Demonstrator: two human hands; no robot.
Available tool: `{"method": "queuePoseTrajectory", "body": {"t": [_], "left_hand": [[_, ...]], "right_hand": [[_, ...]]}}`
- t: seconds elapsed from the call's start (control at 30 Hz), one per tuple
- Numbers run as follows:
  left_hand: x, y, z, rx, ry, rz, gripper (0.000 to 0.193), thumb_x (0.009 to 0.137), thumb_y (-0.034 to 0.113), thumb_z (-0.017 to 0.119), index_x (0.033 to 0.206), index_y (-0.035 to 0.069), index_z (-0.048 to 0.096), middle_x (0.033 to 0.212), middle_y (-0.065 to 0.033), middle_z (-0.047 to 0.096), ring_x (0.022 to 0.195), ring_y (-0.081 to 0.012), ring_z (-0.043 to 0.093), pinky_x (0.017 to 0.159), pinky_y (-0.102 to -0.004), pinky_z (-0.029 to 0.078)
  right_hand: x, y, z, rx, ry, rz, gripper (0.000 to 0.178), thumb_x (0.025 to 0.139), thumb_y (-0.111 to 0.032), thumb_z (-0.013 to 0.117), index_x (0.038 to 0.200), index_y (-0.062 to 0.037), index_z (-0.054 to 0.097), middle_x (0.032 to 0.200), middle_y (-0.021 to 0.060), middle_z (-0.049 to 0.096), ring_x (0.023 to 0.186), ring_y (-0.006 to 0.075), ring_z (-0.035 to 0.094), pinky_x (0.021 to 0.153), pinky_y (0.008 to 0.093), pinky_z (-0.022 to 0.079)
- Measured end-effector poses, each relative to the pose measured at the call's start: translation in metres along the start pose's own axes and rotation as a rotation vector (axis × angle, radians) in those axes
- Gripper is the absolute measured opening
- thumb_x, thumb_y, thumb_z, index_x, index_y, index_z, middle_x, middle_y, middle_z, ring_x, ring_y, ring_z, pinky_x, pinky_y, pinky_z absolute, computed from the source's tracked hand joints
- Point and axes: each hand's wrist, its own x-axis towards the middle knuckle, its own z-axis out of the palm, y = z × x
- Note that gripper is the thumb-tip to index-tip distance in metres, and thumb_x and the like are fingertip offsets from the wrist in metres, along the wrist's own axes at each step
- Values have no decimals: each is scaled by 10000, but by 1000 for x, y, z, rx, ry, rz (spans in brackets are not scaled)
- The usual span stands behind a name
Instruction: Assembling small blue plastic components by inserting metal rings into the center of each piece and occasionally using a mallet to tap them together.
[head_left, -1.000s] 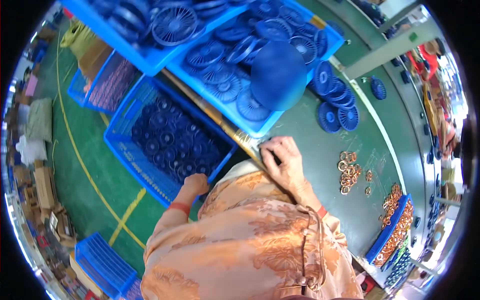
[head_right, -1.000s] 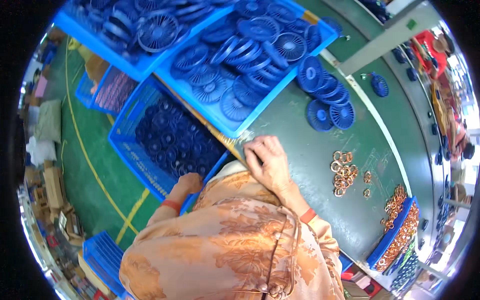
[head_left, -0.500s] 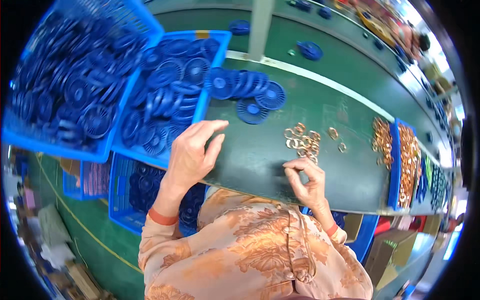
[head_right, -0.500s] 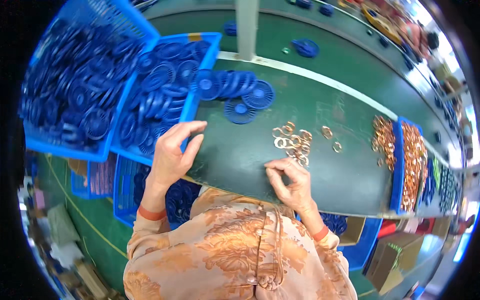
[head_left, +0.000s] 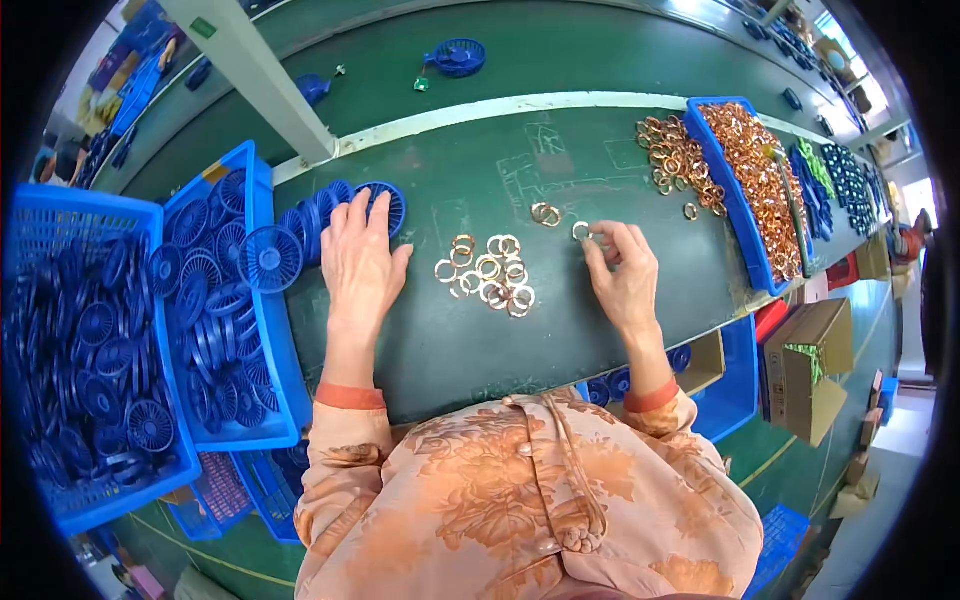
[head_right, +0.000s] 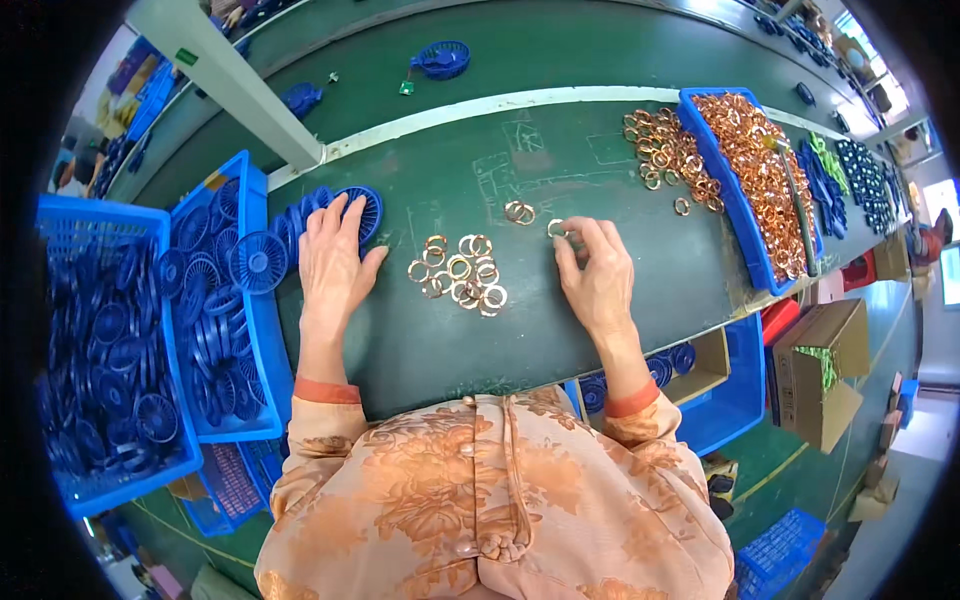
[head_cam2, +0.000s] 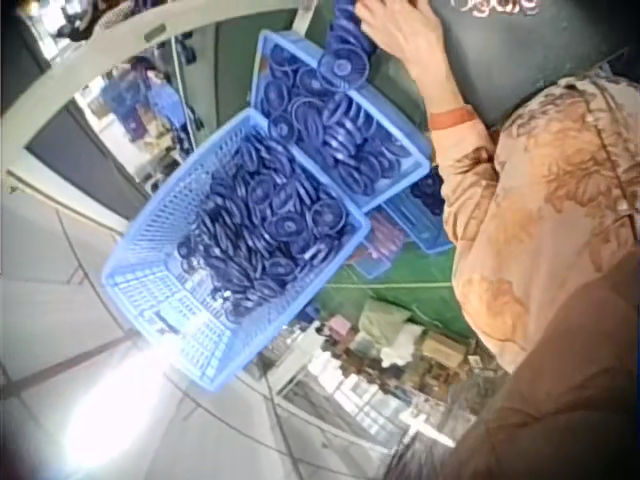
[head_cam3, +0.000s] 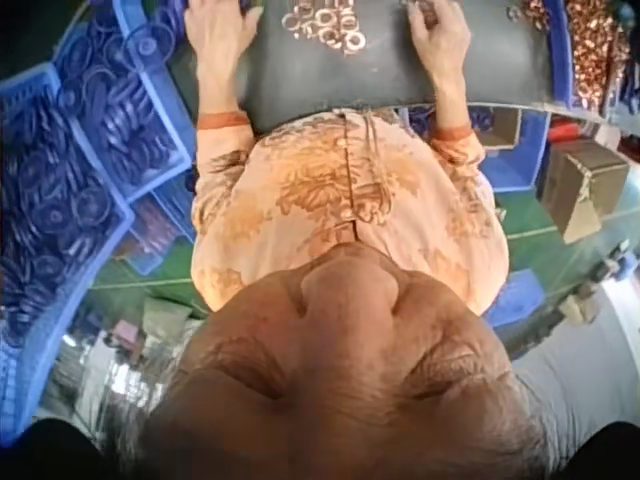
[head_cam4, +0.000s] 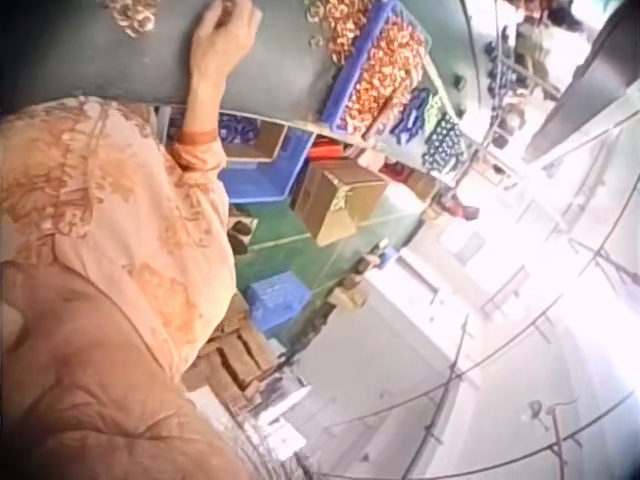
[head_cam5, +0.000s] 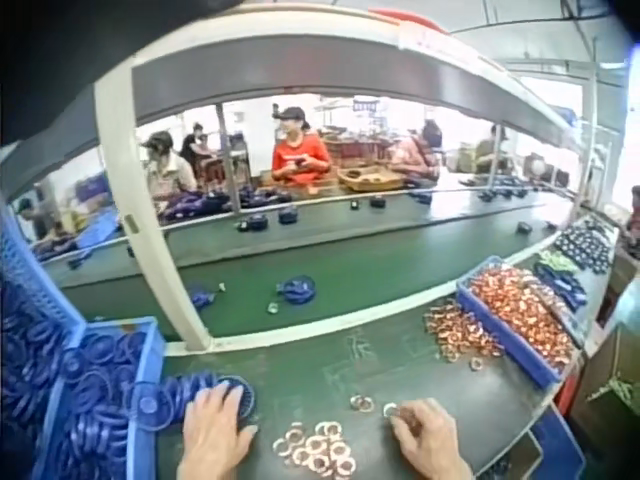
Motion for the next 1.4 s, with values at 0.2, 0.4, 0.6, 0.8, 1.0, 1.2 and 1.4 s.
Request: {"method": "queuePoseTrajectory", "body": {"t": [0.2,0.4,0.6,0.8,1.0,1.2,1.4], "left_hand": [[27,-8,-13,61,-184,-9,632,658,151,813,1264,144,632,1308,-106,597,1179,-310,567,915,-463,505],[40,-15,5,45,-267,-43,934,561,222,946,1405,143,553,1377,-151,558,1380,-332,445,1218,-629,218],[31,-18,-20,-230,-127,-8,925,592,179,899,1436,123,527,1288,-143,543,1310,-350,472,1216,-658,207],[38,-6,-28,-686,98,4,1037,596,201,931,1509,69,457,1284,-173,499,1189,-358,497,1061,-441,419],[38,-8,-20,-826,217,-171,876,543,281,998,1264,58,552,1177,-127,527,1092,-279,523,946,-368,453],[35,0,-6,-1164,72,-234,488,709,238,961,888,60,542,793,13,504,724,-83,482,630,-279,414],[32,6,3,-1313,-15,-293,435,816,302,894,893,64,537,766,27,501,722,-55,460,606,-267,402]], "right_hand": [[0,17,14,-128,-190,-62,160,850,-101,766,928,-16,656,886,141,593,799,297,597,716,382,500],[-5,20,2,203,-277,126,115,925,-38,711,873,-4,615,1001,84,613,767,156,586,672,285,493],[15,12,-2,726,-284,538,59,1021,-92,623,1019,-42,593,1016,52,672,797,91,627,712,227,508],[38,20,14,843,-324,603,121,1020,-82,614,1132,-40,594,926,26,679,794,74,622,709,206,498],[47,47,37,920,-254,440,127,1014,-35,600,1138,-61,602,1144,60,594,711,53,528,619,186,452],[50,75,34,1007,-255,468,148,1013,-55,623,1161,-61,608,1086,33,558,664,9,460,540,147,380],[49,85,33,1071,-204,478,238,1007,-58,635,1242,-46,599,1125,34,570,724,12,499,580,132,409]]}}
